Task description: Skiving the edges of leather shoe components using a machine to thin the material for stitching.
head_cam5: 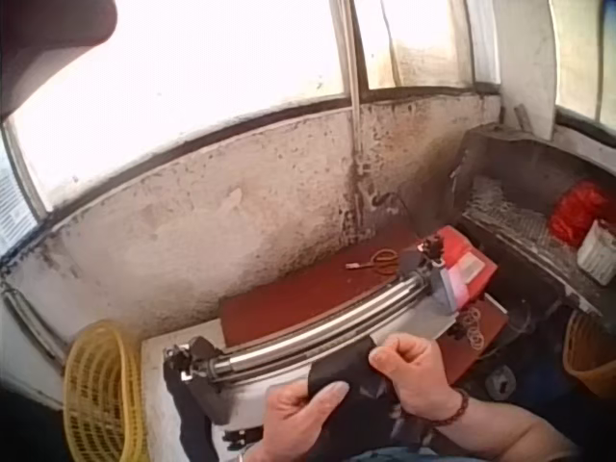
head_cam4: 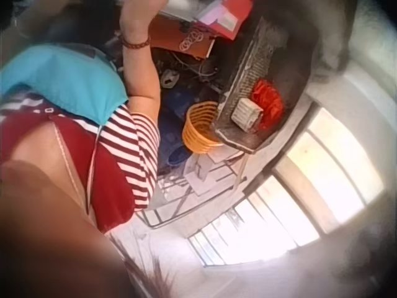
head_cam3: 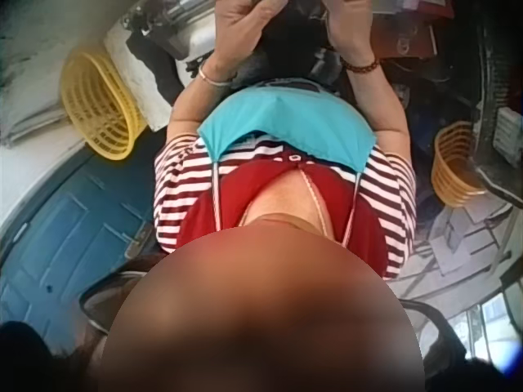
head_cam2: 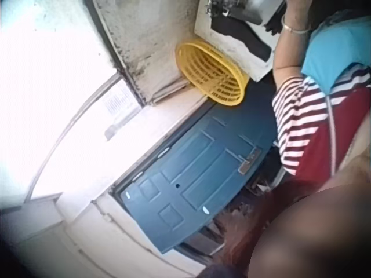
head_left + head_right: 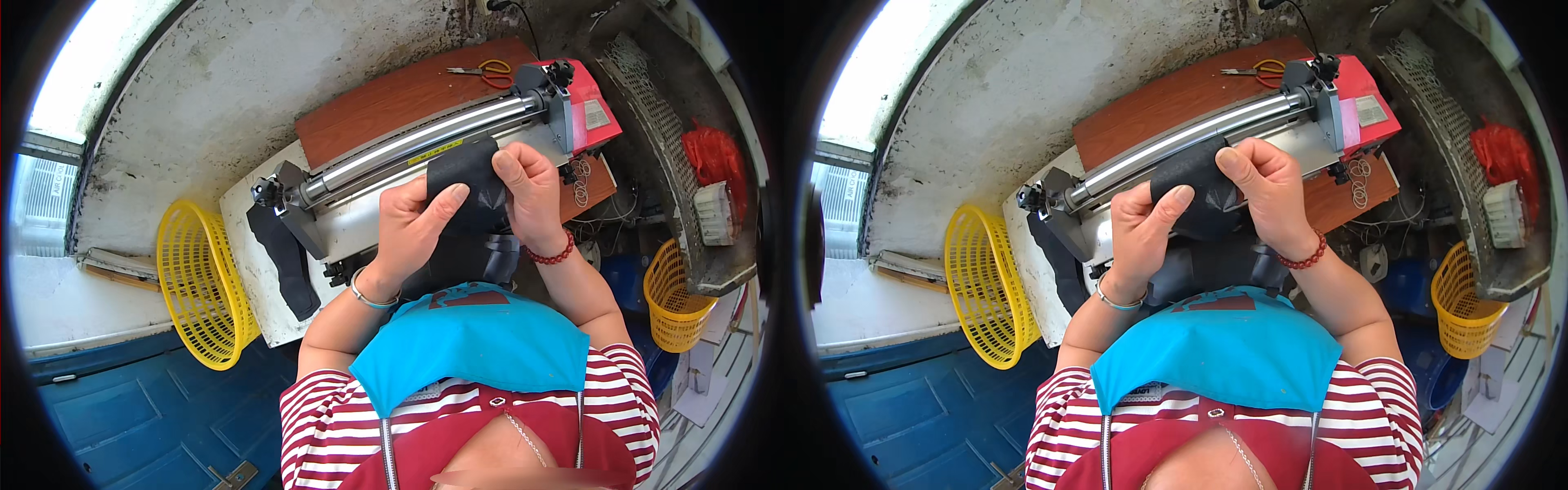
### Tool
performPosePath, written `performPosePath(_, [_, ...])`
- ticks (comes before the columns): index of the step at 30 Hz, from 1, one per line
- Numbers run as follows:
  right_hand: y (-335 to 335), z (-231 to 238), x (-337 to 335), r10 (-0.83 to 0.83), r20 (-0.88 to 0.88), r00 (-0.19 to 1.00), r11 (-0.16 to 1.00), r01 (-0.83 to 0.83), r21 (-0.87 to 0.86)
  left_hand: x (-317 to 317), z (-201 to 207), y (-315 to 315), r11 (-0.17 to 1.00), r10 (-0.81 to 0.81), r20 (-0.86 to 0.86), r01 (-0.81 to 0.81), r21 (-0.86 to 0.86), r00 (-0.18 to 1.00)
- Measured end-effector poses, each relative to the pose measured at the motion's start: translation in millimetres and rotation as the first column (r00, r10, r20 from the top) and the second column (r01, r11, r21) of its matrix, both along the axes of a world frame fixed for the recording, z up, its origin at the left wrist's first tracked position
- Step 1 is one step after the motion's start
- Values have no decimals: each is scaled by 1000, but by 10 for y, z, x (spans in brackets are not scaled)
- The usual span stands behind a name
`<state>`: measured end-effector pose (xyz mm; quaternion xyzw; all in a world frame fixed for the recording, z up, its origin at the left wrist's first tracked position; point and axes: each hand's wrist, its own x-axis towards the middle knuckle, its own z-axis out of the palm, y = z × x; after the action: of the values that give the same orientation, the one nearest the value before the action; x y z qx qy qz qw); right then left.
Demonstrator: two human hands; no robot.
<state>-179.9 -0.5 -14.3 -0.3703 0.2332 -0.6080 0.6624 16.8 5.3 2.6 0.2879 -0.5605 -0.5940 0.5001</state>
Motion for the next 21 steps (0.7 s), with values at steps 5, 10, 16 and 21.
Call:
performPosePath(5, [-123,-13,-145,-758,-380,530,611,375,-697,0,108,-45,983,-64,-197,96,157,978])
performPosePath(10, [-24,252,-86,-813,-449,371,445,-103,-890,27,75,-116,950,-133,-237,192,246,962])
performPosePath(16, [-76,312,-216,-850,-411,328,379,-160,-911,111,93,-209,869,-296,-241,365,335,924])
performPosePath(21, [-88,271,-276,-892,-354,281,318,-167,-933,155,-39,-173,851,-341,-148,372,372,928])
